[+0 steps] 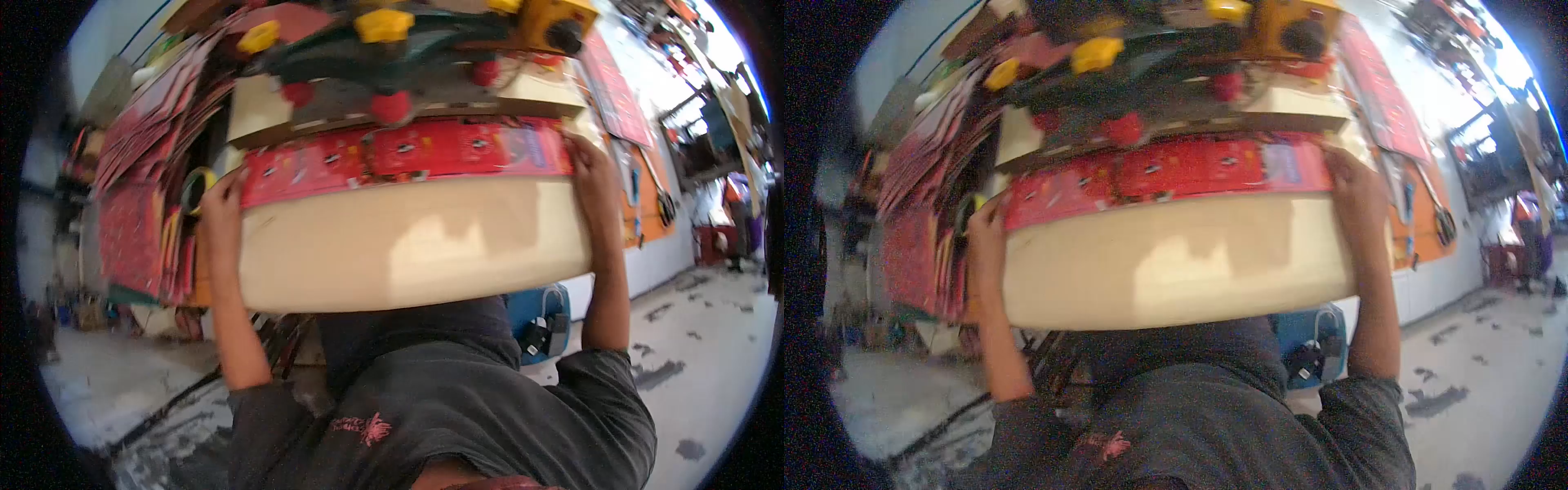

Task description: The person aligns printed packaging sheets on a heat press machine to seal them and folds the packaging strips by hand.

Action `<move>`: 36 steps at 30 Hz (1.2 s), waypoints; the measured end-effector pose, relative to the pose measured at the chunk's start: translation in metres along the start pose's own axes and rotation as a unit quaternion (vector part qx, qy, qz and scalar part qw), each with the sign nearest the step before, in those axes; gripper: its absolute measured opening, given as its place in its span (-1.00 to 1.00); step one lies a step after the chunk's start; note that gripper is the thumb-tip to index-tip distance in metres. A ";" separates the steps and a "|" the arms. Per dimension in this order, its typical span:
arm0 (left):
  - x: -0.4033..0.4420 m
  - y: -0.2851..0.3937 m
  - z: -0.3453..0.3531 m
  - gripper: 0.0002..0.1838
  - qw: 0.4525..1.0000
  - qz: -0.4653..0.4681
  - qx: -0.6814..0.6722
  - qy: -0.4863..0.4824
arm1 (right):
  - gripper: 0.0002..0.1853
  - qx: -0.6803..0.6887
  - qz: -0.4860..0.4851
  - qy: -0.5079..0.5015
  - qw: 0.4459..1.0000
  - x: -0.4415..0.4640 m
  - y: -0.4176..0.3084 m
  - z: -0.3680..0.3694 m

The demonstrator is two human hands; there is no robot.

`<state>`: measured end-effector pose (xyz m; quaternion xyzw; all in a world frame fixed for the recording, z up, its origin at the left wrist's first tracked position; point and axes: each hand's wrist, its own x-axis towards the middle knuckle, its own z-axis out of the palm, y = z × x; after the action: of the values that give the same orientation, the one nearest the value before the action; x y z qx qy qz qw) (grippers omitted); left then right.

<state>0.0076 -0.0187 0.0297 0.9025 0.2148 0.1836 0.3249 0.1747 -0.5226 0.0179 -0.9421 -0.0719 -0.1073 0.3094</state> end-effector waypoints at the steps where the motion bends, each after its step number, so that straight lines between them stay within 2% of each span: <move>1: 0.005 -0.020 0.003 -0.53 1.000 0.008 -0.004 0.007 | -0.65 -0.016 0.002 -0.016 1.000 0.003 0.003 0.000; 5: 0.001 -0.009 0.002 -0.60 0.999 -0.015 -0.003 0.034 | -0.61 -0.007 0.006 -0.028 1.000 0.001 -0.007 -0.004; 8: 0.003 -0.019 0.005 -0.63 0.999 0.010 0.000 0.041 | -0.62 -0.011 0.001 -0.017 1.000 0.000 -0.008 -0.002; 24: 0.005 -0.024 0.005 -0.59 0.999 0.020 -0.036 0.015 | -0.58 -0.021 -0.022 -0.020 0.999 0.002 0.002 -0.001; 27: 0.004 -0.024 0.004 -0.57 1.000 0.024 0.008 0.011 | -0.60 -0.032 -0.018 -0.012 0.999 0.002 0.006 0.002; 29: 0.001 -0.017 0.005 -0.63 0.999 0.023 0.020 0.033 | -0.62 0.054 -0.050 -0.009 0.997 0.002 0.009 0.003; 31: 0.006 -0.041 0.011 -0.61 0.999 0.040 -0.003 0.033 | -0.63 0.024 -0.020 -0.005 1.000 0.000 0.002 -0.002; 33: -0.002 -0.028 0.007 -0.59 0.998 0.057 0.001 0.032 | -0.63 0.055 -0.013 0.005 0.998 -0.001 0.011 -0.003; 35: -0.018 0.007 -0.001 -0.59 0.998 0.023 0.050 0.030 | -0.64 0.029 -0.016 0.013 0.999 -0.002 0.022 -0.003; 36: -0.018 0.002 0.002 -0.59 0.998 0.032 0.046 0.026 | -0.64 0.026 -0.010 0.022 0.999 -0.003 0.020 -0.006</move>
<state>-0.0061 -0.0302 0.0265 0.9179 0.2022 0.2073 0.2713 0.1751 -0.5426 0.0104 -0.9305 -0.0775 -0.1294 0.3338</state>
